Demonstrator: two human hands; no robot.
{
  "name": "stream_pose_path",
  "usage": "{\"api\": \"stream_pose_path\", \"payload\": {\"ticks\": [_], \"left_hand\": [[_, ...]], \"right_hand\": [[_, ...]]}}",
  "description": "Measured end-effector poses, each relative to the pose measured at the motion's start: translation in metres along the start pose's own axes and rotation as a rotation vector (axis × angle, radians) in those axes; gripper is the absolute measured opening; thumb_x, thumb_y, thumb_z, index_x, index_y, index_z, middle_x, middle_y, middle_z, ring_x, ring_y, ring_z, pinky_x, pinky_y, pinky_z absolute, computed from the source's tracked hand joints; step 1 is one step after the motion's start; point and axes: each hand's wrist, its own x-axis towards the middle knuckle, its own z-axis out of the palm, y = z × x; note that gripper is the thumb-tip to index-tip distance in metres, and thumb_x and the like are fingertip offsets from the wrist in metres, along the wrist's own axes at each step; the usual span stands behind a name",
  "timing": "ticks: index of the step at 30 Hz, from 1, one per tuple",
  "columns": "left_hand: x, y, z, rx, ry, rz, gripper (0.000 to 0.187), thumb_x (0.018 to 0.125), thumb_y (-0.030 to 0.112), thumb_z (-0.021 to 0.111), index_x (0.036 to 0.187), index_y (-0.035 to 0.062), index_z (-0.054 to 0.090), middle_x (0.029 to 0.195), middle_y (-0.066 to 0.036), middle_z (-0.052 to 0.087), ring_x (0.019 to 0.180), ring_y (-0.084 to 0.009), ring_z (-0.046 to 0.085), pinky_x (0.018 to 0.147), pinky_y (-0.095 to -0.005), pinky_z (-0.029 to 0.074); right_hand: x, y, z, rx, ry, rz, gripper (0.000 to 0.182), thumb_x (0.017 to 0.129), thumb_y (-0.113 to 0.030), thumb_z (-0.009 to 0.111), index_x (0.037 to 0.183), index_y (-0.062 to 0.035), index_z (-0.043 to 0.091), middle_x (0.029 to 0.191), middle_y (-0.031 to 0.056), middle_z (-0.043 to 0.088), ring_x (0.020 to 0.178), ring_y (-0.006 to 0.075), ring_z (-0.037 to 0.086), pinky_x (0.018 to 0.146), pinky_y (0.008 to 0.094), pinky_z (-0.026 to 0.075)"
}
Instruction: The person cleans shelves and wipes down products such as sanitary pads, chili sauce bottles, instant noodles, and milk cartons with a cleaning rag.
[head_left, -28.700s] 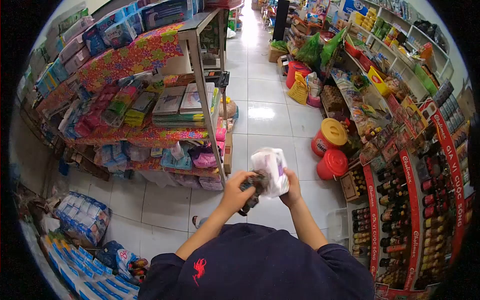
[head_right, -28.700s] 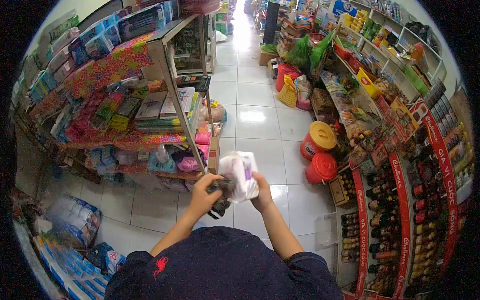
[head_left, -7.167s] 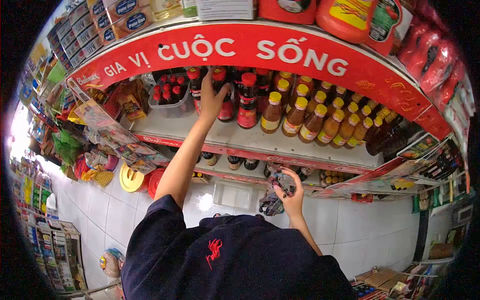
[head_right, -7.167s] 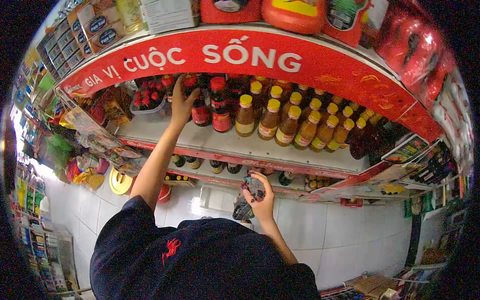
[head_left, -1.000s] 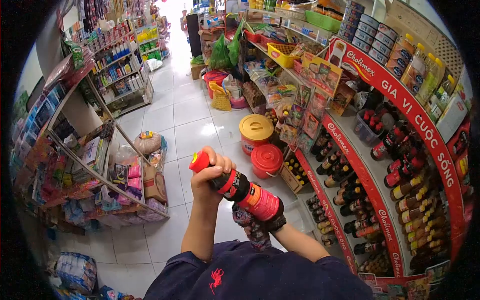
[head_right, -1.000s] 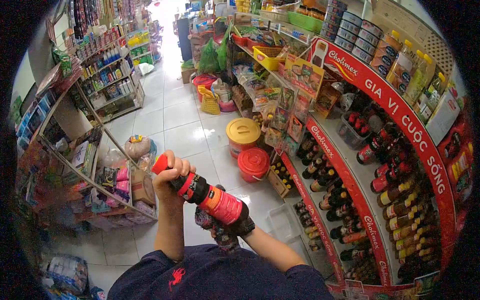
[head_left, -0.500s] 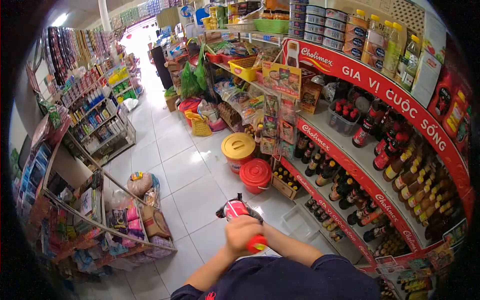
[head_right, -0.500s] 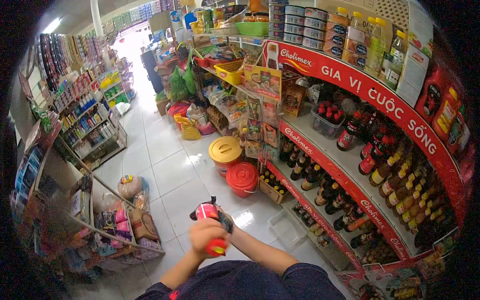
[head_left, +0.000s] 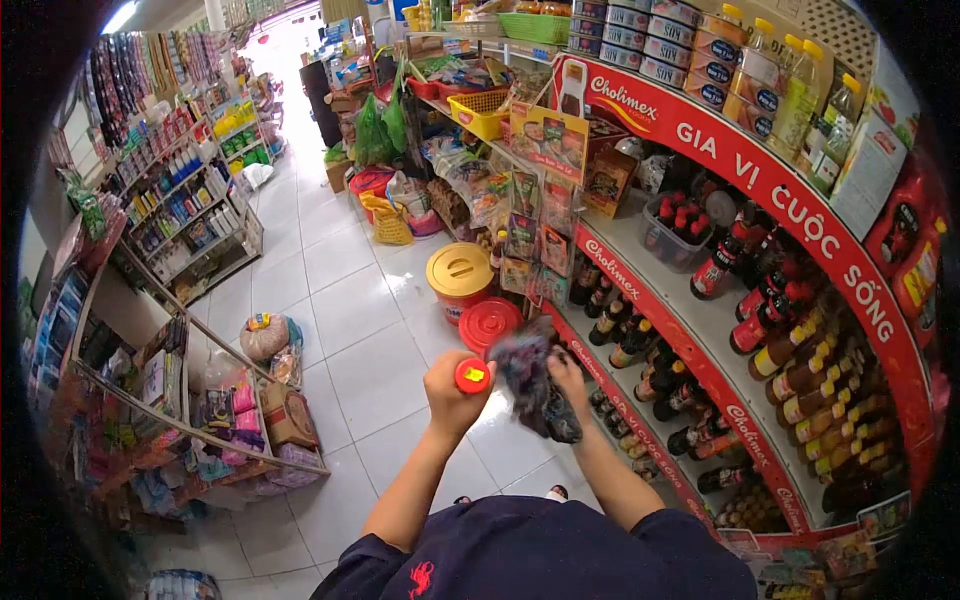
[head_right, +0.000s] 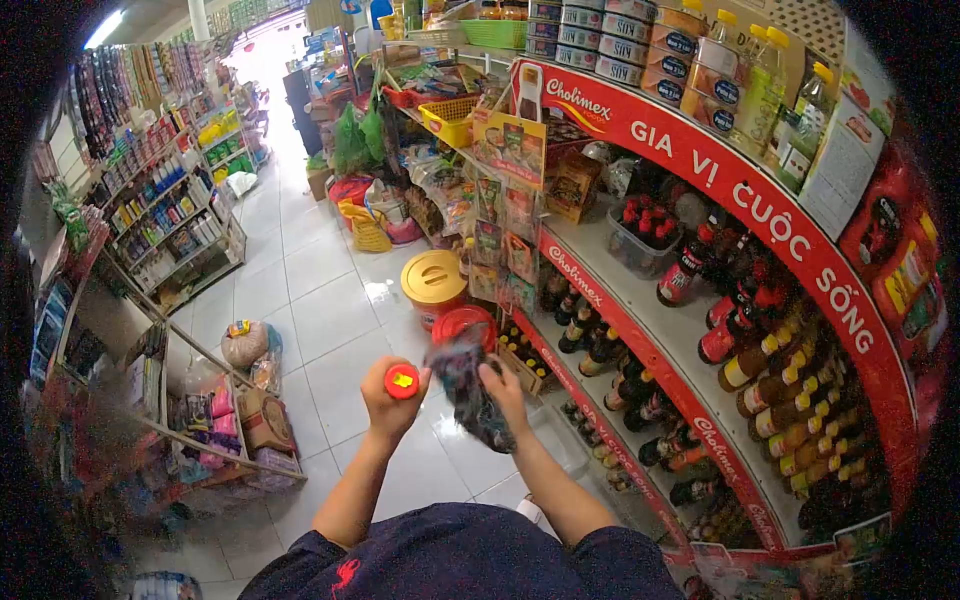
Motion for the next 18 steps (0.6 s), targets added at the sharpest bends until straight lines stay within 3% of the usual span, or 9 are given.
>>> {"api": "stream_pose_path", "payload": {"ticks": [2,3,4,5,6,10,14,16,18], "left_hand": [[0.003,0.013,0.008,-0.179,0.012,-0.133,0.023,0.059,0.003,0.07,0.069,0.0053,0.049,0.064,-0.005,0.053,0.058,-0.0205,0.05,0.056,-0.029,0.042],[0.012,0.023,0.01,-0.213,-0.016,-0.08,0.024,0.057,0.002,0.07,0.068,0.0058,0.048,0.068,-0.005,0.053,0.069,-0.0199,0.05,0.064,-0.03,0.041],[0.017,0.031,0.013,-0.28,-0.018,-0.077,0.026,0.055,0.008,0.073,0.066,0.0062,0.049,0.074,-0.006,0.054,0.081,-0.0252,0.049,0.075,-0.0346,0.039],[0.022,0.039,0.011,-0.284,-0.034,-0.053,0.027,0.054,0.009,0.073,0.065,0.0064,0.049,0.078,-0.006,0.055,0.085,-0.0259,0.048,0.077,-0.0357,0.038],[0.028,0.047,0.009,-0.288,-0.046,-0.027,0.027,0.054,0.01,0.074,0.065,0.0066,0.049,0.081,-0.006,0.055,0.088,-0.0267,0.046,0.079,-0.0367,0.036],[0.038,0.074,0.008,-0.314,-0.108,0.157,0.024,0.053,0.01,0.073,0.063,0.0084,0.051,0.077,-0.004,0.056,0.088,-0.0255,0.046,0.078,-0.0361,0.037],[0.048,0.094,0.02,-0.438,-0.059,0.164,0.021,0.053,0.004,0.07,0.063,0.0073,0.051,0.072,-0.004,0.056,0.081,-0.0243,0.051,0.076,-0.0352,0.04],[0.048,0.096,0.037,-0.498,0.048,0.062,0.019,0.056,-0.002,0.067,0.063,0.0048,0.05,0.071,-0.006,0.055,0.077,-0.0231,0.053,0.074,-0.0343,0.042],[0.049,0.102,0.058,-0.577,0.185,-0.178,0.018,0.059,-0.004,0.064,0.067,0.0032,0.049,0.071,-0.006,0.054,0.077,-0.0207,0.053,0.074,-0.0329,0.043]], "right_hand": [[-0.005,-0.006,0.004,0.089,-0.041,-0.034,0.035,0.083,-0.026,0.053,0.109,-0.0029,0.044,0.09,0.0056,0.056,0.073,0.0122,0.057,0.063,0.0236,0.047],[-0.006,0.008,-0.004,0.262,-0.163,0.091,0.04,0.082,-0.027,0.053,0.112,-0.003,0.041,0.095,0.0066,0.055,0.081,0.0149,0.055,0.069,0.0253,0.045],[-0.009,0.019,-0.007,0.432,-0.286,0.217,0.045,0.082,-0.029,0.054,0.115,-0.003,0.038,0.1,0.0077,0.053,0.088,0.0176,0.054,0.075,0.0269,0.044],[-0.023,0.012,0.009,-0.381,-0.212,-0.328,0.053,0.08,-0.04,0.052,0.116,-0.0031,0.039,0.105,0.0115,0.051,0.098,0.0225,0.049,0.082,0.0298,0.039],[-0.019,0.01,0.001,-0.537,-0.251,-0.406,0.058,0.078,-0.047,0.05,0.113,-0.0014,0.042,0.108,0.0149,0.048,0.1,0.025,0.047,0.085,0.0317,0.036],[-0.016,-0.033,0.006,-0.589,-0.215,-0.418,0.054,0.078,-0.047,0.048,0.103,0.0019,0.048,0.096,0.0152,0.051,0.09,0.0276,0.05,0.08,0.0348,0.038],[-0.001,-0.052,-0.013,-0.597,-0.261,-0.508,0.052,0.079,-0.045,0.046,0.097,0.0034,0.05,0.092,0.0163,0.051,0.087,0.0266,0.051,0.078,0.0342,0.038],[-0.005,-0.044,-0.028,-0.592,-0.178,-0.539,0.045,0.077,-0.038,0.053,0.098,0.002,0.051,0.098,0.0177,0.051,0.091,0.0285,0.051,0.08,0.0349,0.038],[-0.014,-0.044,-0.037,-0.726,-0.084,-0.695,0.039,0.072,-0.028,0.062,0.099,-0.0013,0.053,0.106,0.019,0.049,0.096,0.0317,0.05,0.083,0.0371,0.038]]}}
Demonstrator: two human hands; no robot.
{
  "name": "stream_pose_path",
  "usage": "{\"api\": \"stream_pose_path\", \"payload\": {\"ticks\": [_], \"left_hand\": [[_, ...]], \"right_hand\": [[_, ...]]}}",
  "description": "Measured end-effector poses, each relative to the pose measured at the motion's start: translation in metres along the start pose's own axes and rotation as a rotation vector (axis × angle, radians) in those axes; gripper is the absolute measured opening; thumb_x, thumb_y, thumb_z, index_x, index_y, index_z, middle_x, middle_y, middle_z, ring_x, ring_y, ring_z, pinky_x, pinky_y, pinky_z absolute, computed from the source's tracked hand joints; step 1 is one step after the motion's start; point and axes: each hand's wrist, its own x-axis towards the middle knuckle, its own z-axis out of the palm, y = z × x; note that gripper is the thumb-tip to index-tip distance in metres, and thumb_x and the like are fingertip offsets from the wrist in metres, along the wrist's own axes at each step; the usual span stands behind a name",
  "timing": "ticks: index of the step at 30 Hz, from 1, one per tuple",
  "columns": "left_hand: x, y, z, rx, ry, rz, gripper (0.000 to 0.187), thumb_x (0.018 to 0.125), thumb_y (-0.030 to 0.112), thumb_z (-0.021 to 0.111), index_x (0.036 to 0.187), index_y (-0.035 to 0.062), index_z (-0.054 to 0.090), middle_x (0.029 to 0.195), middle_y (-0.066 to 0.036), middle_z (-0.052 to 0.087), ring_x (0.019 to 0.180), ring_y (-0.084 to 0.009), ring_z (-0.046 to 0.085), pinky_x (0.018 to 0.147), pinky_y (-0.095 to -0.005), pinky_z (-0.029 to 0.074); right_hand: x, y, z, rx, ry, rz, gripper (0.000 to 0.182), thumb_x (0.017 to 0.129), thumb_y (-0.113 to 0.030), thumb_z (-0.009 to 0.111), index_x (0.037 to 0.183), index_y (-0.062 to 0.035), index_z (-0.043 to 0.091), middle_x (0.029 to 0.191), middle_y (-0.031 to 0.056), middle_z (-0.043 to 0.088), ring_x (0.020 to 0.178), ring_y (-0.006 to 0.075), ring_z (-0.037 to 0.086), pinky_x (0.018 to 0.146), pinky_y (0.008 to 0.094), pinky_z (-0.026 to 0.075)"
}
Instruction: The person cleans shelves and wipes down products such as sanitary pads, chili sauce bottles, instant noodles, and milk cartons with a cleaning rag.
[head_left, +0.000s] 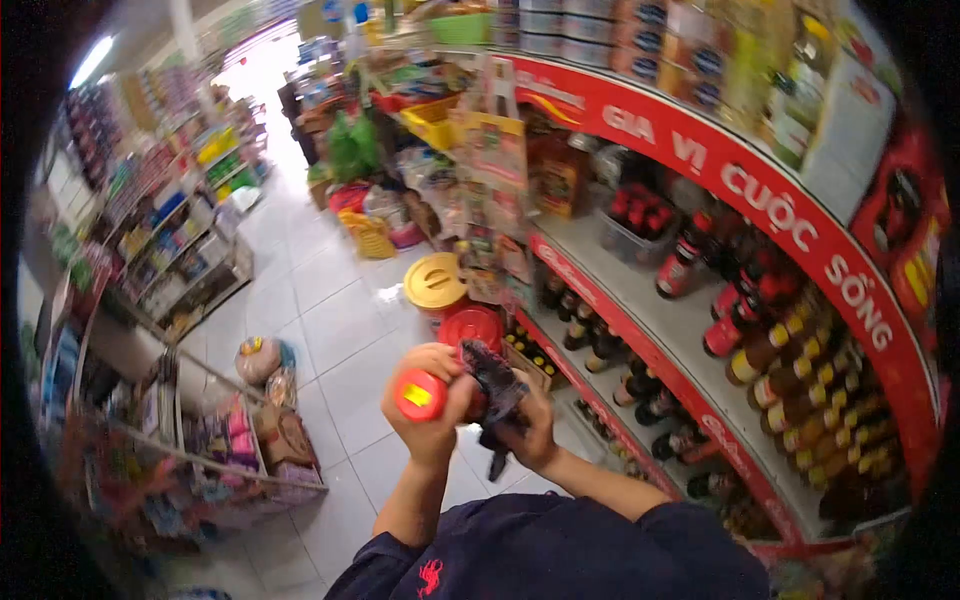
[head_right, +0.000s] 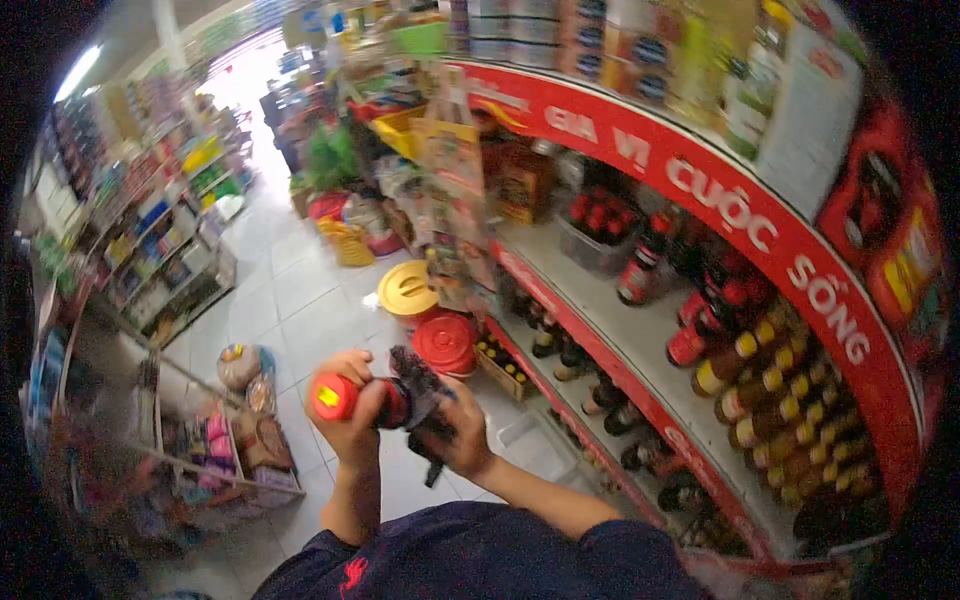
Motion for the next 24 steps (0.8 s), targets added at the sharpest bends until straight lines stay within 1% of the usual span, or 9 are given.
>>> {"api": "stream_pose_path", "payload": {"ticks": [1,4,6,10,12,14,16,22,24], "left_hand": [[0.0,-0.002,0.011,-0.046,-0.004,-0.097,0.017,0.061,-0.005,0.062,0.068,0.0026,0.048,0.071,-0.006,0.053,0.077,-0.0197,0.053,0.075,-0.0323,0.043],[-0.003,-0.014,0.047,-0.173,-0.049,-0.333,0.02,0.065,-0.007,0.061,0.073,0.0016,0.045,0.071,-0.006,0.052,0.073,-0.0156,0.053,0.075,-0.0299,0.043],[-0.006,-0.023,0.073,-0.142,-0.158,-0.28,0.022,0.065,-0.007,0.061,0.074,0.0023,0.044,0.072,-0.006,0.052,0.073,-0.0146,0.052,0.072,-0.0283,0.043],[0.011,-0.053,0.129,-0.307,-0.211,-0.364,0.022,0.064,-0.007,0.062,0.074,0.0027,0.045,0.072,-0.005,0.051,0.07,-0.0131,0.05,0.067,-0.0249,0.042],[0.017,-0.068,0.149,-0.344,-0.229,-0.309,0.022,0.063,-0.007,0.062,0.074,0.0029,0.046,0.072,-0.005,0.051,0.069,-0.0126,0.049,0.066,-0.0243,0.041],[0.027,-0.087,0.172,-0.504,-0.264,-0.365,0.021,0.062,-0.007,0.062,0.075,0.0025,0.048,0.073,-0.004,0.051,0.069,-0.0122,0.049,0.065,-0.0235,0.041],[0.031,-0.101,0.198,-0.452,-0.374,-0.311,0.02,0.063,-0.005,0.064,0.074,0.0026,0.049,0.072,-0.003,0.051,0.068,-0.0109,0.049,0.065,-0.0227,0.04],[0.015,-0.13,0.288,-0.443,-0.672,-0.358,0.026,0.064,0.011,0.072,0.073,0.0021,0.049,0.066,0.0,0.051,0.06,-0.0074,0.045,0.057,-0.0222,0.039],[0.005,-0.136,0.314,-0.476,-0.718,-0.325,0.029,0.064,0.016,0.073,0.072,0.0019,0.049,0.065,-0.001,0.051,0.06,-0.0079,0.045,0.056,-0.0231,0.039]], "right_hand": [[0.0,-0.006,-0.01,-0.193,0.009,-0.127,0.043,0.065,-0.018,0.067,0.104,-0.006,0.052,0.111,0.0196,0.046,0.098,0.0358,0.048,0.084,0.0404,0.038],[0.002,0.021,-0.037,-0.428,0.124,-0.352,0.051,0.064,-0.017,0.067,0.111,-0.0126,0.047,0.111,0.0215,0.045,0.099,0.0372,0.047,0.082,0.0422,0.04],[-0.002,0.052,-0.06,-0.492,0.208,-0.473,0.049,0.064,-0.016,0.066,0.109,-0.0146,0.047,0.113,0.021,0.044,0.1,0.0362,0.047,0.081,0.0418,0.04],[-0.046,0.074,-0.131,-0.805,0.153,-0.27,0.027,0.063,-0.013,0.064,0.089,-0.0151,0.059,0.109,0.0145,0.046,0.099,0.0302,0.049,0.077,0.0371,0.043],[-0.087,0.089,-0.152,-0.861,-0.114,0.178,0.026,0.061,-0.012,0.062,0.087,-0.0167,0.061,0.106,0.0082,0.05,0.096,0.0242,0.05,0.075,0.0364,0.045],[-0.125,0.091,-0.173,-0.773,-0.441,0.367,0.029,0.061,-0.011,0.061,0.088,-0.019,0.061,0.102,0.0041,0.053,0.093,0.0203,0.052,0.074,0.0355,0.046],[-0.154,0.082,-0.172,-0.834,-0.435,0.478,0.03,0.061,-0.008,0.06,0.088,-0.0207,0.061,0.104,0.0046,0.053,0.095,0.0218,0.052,0.074,0.0346,0.046],[-0.165,0.014,-0.158,-0.875,-0.052,0.778,0.04,0.058,-0.004,0.062,0.095,-0.019,0.062,0.105,0.0087,0.053,0.096,0.0259,0.052,0.078,0.033,0.045],[-0.169,-0.015,-0.152,-0.865,0.287,0.909,0.041,0.055,-0.002,0.063,0.093,-0.0176,0.063,0.105,0.0099,0.053,0.093,0.0273,0.053,0.079,0.0336,0.044]]}}
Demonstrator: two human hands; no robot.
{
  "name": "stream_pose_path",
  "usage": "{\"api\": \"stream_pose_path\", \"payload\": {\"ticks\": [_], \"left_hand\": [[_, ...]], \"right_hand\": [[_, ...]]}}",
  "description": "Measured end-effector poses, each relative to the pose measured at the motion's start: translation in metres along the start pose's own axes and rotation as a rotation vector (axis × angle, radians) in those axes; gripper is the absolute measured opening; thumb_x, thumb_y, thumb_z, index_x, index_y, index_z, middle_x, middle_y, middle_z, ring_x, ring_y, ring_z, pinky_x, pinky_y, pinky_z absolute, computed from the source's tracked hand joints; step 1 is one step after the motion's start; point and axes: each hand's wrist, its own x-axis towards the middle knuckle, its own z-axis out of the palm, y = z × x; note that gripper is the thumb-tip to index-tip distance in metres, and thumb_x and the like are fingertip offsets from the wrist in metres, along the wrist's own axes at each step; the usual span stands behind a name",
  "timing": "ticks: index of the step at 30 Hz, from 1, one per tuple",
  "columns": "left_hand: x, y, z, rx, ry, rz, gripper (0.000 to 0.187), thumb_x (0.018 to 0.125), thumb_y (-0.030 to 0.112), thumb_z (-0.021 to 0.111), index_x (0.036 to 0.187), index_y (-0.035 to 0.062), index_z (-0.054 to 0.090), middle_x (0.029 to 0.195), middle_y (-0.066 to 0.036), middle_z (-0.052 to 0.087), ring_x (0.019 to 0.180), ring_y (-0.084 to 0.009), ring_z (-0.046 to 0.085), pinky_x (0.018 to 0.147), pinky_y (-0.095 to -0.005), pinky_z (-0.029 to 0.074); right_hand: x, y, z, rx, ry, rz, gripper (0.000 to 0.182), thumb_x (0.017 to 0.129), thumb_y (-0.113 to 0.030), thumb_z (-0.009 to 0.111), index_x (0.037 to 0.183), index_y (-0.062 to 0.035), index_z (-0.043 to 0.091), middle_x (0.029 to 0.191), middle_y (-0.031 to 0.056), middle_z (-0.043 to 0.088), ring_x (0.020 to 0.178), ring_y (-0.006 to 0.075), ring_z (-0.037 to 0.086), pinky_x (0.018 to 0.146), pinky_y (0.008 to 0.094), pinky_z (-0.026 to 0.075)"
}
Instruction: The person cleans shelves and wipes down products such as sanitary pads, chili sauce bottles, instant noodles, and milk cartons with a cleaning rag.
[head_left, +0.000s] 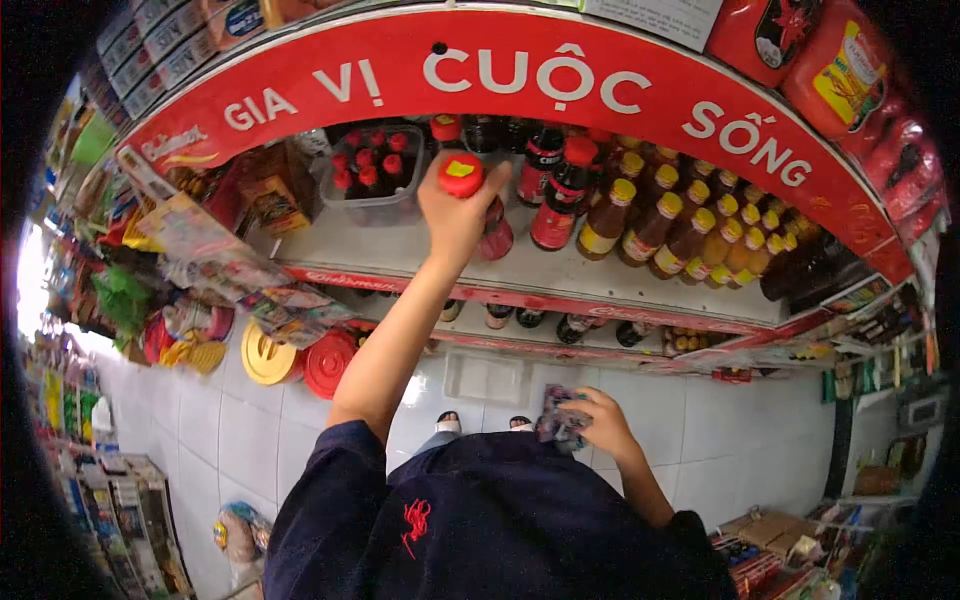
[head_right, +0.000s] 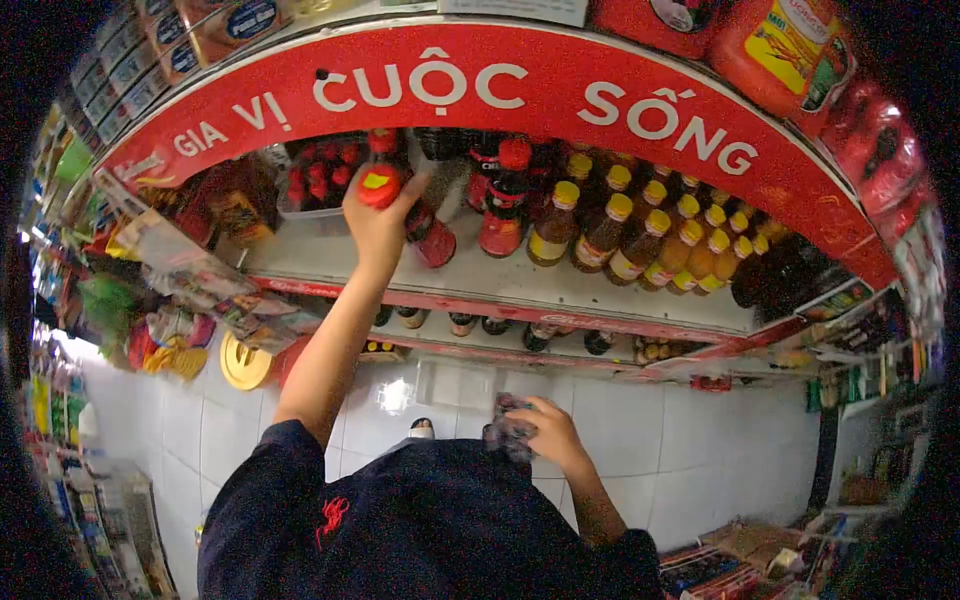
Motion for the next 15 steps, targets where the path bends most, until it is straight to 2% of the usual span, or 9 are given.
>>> {"api": "stream_pose_path", "payload": {"ticks": [4,6,9,11,12,14,15], "left_hand": [[0.018,-0.034,0.029,0.073,-0.058,0.081,0.03,0.064,0.018,0.073,0.072,0.0009,0.05,0.064,-0.004,0.052,0.06,-0.0108,0.047,0.057,-0.0251,0.041],[0.022,-0.044,0.037,0.054,-0.088,0.084,0.03,0.063,0.018,0.073,0.073,0.0005,0.05,0.065,-0.005,0.054,0.059,-0.0119,0.048,0.058,-0.026,0.041],[0.021,-0.052,0.046,0.032,-0.139,0.006,0.031,0.064,0.018,0.073,0.075,0.0002,0.051,0.069,-0.006,0.055,0.062,-0.0138,0.05,0.061,-0.0261,0.042],[0.022,-0.054,0.049,0.081,-0.123,0.101,0.039,0.064,0.018,0.073,0.089,-0.0002,0.05,0.08,-0.01,0.057,0.071,-0.0173,0.054,0.068,-0.0285,0.043],[0.023,-0.055,0.049,0.076,-0.142,0.101,0.039,0.064,0.018,0.073,0.089,-0.0002,0.05,0.08,-0.01,0.057,0.071,-0.0173,0.054,0.068,-0.0285,0.043],[0.026,-0.053,0.052,0.028,-0.116,0.138,0.05,0.064,0.017,0.073,0.102,-0.0016,0.045,0.094,-0.01,0.053,0.086,-0.0178,0.05,0.078,-0.029,0.04],[0.027,-0.051,0.05,0.017,-0.184,0.123,0.059,0.066,0.015,0.07,0.112,-0.0023,0.038,0.104,-0.013,0.05,0.095,-0.0206,0.048,0.085,-0.0309,0.037]], "right_hand": [[-0.037,-0.003,-0.013,-0.002,0.132,0.197,0.044,0.052,0.0,0.064,0.093,-0.0165,0.063,0.104,0.0111,0.054,0.092,0.0282,0.054,0.08,0.0338,0.044],[-0.047,-0.002,-0.01,0.005,0.222,0.217,0.047,0.049,0.008,0.062,0.093,-0.0094,0.063,0.097,0.0136,0.054,0.089,0.0267,0.055,0.071,0.0308,0.046],[-0.047,-0.012,-0.005,0.007,0.196,0.259,0.047,0.05,0.004,0.064,0.094,-0.0126,0.062,0.101,0.0127,0.053,0.09,0.0276,0.055,0.076,0.0323,0.045],[-0.046,-0.015,0.002,-0.049,0.175,0.268,0.047,0.053,-0.001,0.065,0.097,-0.0164,0.061,0.107,0.0115,0.052,0.095,0.0283,0.052,0.082,0.0336,0.043],[-0.045,-0.018,0.007,-0.041,0.188,0.28,0.047,0.053,-0.001,0.065,0.097,-0.0164,0.061,0.107,0.0115,0.052,0.095,0.0283,0.052,0.082,0.0336,0.043],[-0.038,-0.021,0.009,0.014,0.17,0.283,0.047,0.054,-0.003,0.066,0.099,-0.0168,0.06,0.108,0.0114,0.052,0.096,0.0288,0.052,0.082,0.0336,0.043],[-0.037,-0.023,0.008,0.036,0.158,0.282,0.047,0.054,-0.004,0.066,0.1,-0.017,0.06,0.108,0.0113,0.052,0.096,0.0291,0.052,0.082,0.0336,0.043]]}}
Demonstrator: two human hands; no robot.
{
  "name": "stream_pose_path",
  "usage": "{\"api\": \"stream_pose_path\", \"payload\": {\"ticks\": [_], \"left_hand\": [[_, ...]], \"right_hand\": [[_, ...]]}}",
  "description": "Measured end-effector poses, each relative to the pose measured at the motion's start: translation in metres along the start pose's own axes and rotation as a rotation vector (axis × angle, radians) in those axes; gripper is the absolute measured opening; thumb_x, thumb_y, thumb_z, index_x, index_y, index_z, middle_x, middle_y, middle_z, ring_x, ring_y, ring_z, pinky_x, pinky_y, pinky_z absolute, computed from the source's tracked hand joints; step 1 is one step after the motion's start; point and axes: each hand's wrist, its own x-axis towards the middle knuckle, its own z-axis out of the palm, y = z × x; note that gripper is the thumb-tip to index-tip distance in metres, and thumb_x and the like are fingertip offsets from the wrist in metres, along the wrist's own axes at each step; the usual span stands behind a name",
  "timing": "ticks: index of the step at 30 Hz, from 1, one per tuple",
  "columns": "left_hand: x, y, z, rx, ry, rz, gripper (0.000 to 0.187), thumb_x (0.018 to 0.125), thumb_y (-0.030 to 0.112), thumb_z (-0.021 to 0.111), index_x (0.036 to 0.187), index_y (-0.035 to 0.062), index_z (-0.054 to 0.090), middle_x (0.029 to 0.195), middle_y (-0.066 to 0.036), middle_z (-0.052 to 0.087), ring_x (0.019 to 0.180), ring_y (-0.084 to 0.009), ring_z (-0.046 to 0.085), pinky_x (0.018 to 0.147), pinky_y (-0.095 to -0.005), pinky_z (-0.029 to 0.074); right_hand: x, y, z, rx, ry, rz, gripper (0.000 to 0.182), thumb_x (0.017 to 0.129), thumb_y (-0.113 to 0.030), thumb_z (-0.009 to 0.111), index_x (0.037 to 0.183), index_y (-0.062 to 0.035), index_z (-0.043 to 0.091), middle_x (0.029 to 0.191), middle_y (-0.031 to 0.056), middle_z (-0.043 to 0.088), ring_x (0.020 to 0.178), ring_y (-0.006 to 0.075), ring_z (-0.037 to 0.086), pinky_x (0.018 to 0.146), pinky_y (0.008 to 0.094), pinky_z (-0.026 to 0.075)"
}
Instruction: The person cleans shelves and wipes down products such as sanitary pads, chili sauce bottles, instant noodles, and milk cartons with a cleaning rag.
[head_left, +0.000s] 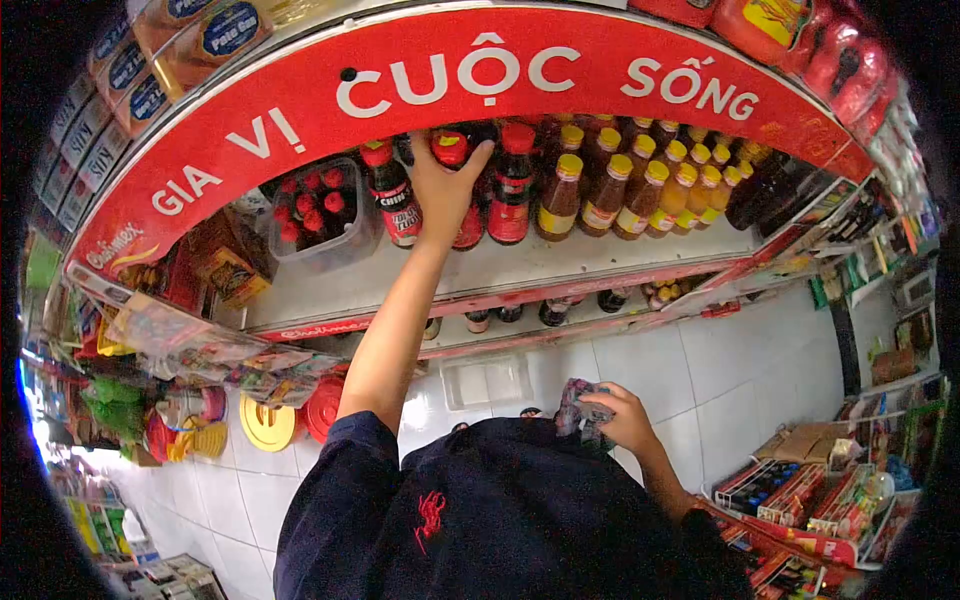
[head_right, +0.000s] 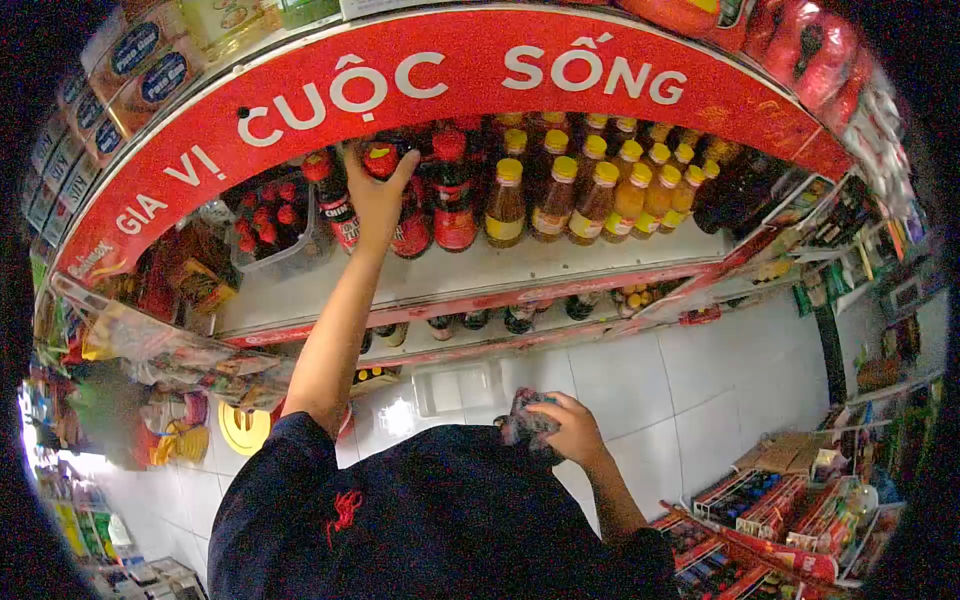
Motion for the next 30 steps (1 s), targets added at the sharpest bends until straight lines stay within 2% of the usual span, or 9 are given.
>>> {"api": "stream_pose_path", "payload": {"ticks": [8,11,14,17,19,21,23,26,30], "left_hand": [[-0.082,0.0,-0.038,0.137,-0.01,0.184,0.055,0.066,0.018,0.064,0.114,-0.0001,0.043,0.112,-0.016,0.045,0.104,-0.0319,0.042,0.092,-0.0414,0.028],[-0.168,0.016,-0.049,-0.004,-0.573,0.251,0.072,0.066,0.049,0.059,0.119,0.0035,0.042,0.123,-0.019,0.038,0.117,-0.0334,0.032,0.095,-0.0446,0.025],[-0.211,0.03,-0.052,-0.126,-0.306,-0.046,0.085,0.063,0.047,0.067,0.128,0.0072,0.029,0.129,-0.02,0.026,0.119,-0.0354,0.027,0.097,-0.0444,0.022],[-0.206,0.026,-0.085,-0.084,-0.12,-0.189,0.074,0.064,0.03,0.071,0.124,0.0063,0.034,0.123,-0.016,0.034,0.116,-0.0298,0.033,0.095,-0.0387,0.027],[-0.21,0.022,-0.103,-0.033,-0.087,-0.25,0.063,0.065,0.015,0.07,0.118,0.0058,0.038,0.115,-0.012,0.041,0.11,-0.0239,0.039,0.092,-0.0325,0.031],[-0.22,0.02,-0.114,-0.061,-0.04,-0.384,0.057,0.067,0.011,0.068,0.116,0.0058,0.039,0.112,-0.01,0.044,0.106,-0.0206,0.043,0.09,-0.03,0.033],[-0.231,0.024,-0.125,-0.036,0.066,-0.369,0.051,0.069,0.009,0.066,0.114,0.0064,0.041,0.114,-0.009,0.043,0.105,-0.0179,0.043,0.088,-0.0291,0.035],[-0.249,0.042,-0.145,-0.293,0.38,-0.623,0.049,0.072,0.009,0.064,0.115,0.0054,0.04,0.102,-0.007,0.052,0.092,-0.0145,0.051,0.078,-0.0277,0.041],[-0.297,0.063,-0.174,0.044,0.596,-0.626,0.042,0.072,0.01,0.064,0.108,0.0017,0.046,0.093,-0.008,0.057,0.085,-0.0146,0.054,0.075,-0.0272,0.043]], "right_hand": [[0.048,-0.046,-0.008,0.105,0.299,-0.131,0.045,0.052,0.005,0.065,0.095,-0.0079,0.06,0.103,0.0148,0.052,0.094,0.0295,0.053,0.08,0.032,0.043],[0.085,-0.057,0.006,0.128,0.43,-0.27,0.056,0.054,0.001,0.067,0.108,-0.0052,0.052,0.115,0.0169,0.046,0.109,0.0311,0.044,0.091,0.0346,0.034],[0.109,-0.091,0.024,0.644,-0.163,-0.449,0.085,0.061,-0.02,0.064,0.131,0.0002,0.02,0.135,0.0142,0.022,0.126,0.0274,0.018,0.103,0.0361,0.011],[0.124,-0.126,0.004,1.298,-0.64,-0.262,0.083,0.06,-0.019,0.061,0.131,-0.0012,0.022,0.134,0.0137,0.025,0.124,0.0252,0.023,0.102,0.037,0.016],[0.142,-0.119,-0.011,0.765,-0.555,-0.265,0.071,0.061,-0.012,0.059,0.126,-0.0016,0.033,0.127,0.0148,0.036,0.12,0.0281,0.031,0.1,0.0382,0.02],[0.167,-0.131,-0.033,-0.076,0.073,-0.759,0.055,0.066,-0.007,0.055,0.119,-0.0033,0.042,0.117,0.0152,0.046,0.114,0.0318,0.037,0.099,0.0399,0.022],[0.197,-0.134,-0.053,-0.201,0.607,-0.88,0.047,0.069,-0.003,0.054,0.115,-0.0045,0.045,0.12,0.0158,0.042,0.113,0.0321,0.036,0.098,0.0415,0.023],[0.226,-0.155,-0.075,-0.12,0.777,-0.823,0.046,0.074,-0.007,0.054,0.118,-0.006,0.043,0.126,0.016,0.035,0.117,0.032,0.031,0.098,0.0434,0.023],[0.245,-0.157,-0.076,-0.284,0.67,-0.681,0.043,0.079,-0.012,0.052,0.121,-0.009,0.04,0.126,0.0147,0.034,0.118,0.0307,0.03,0.097,0.0451,0.024]]}}
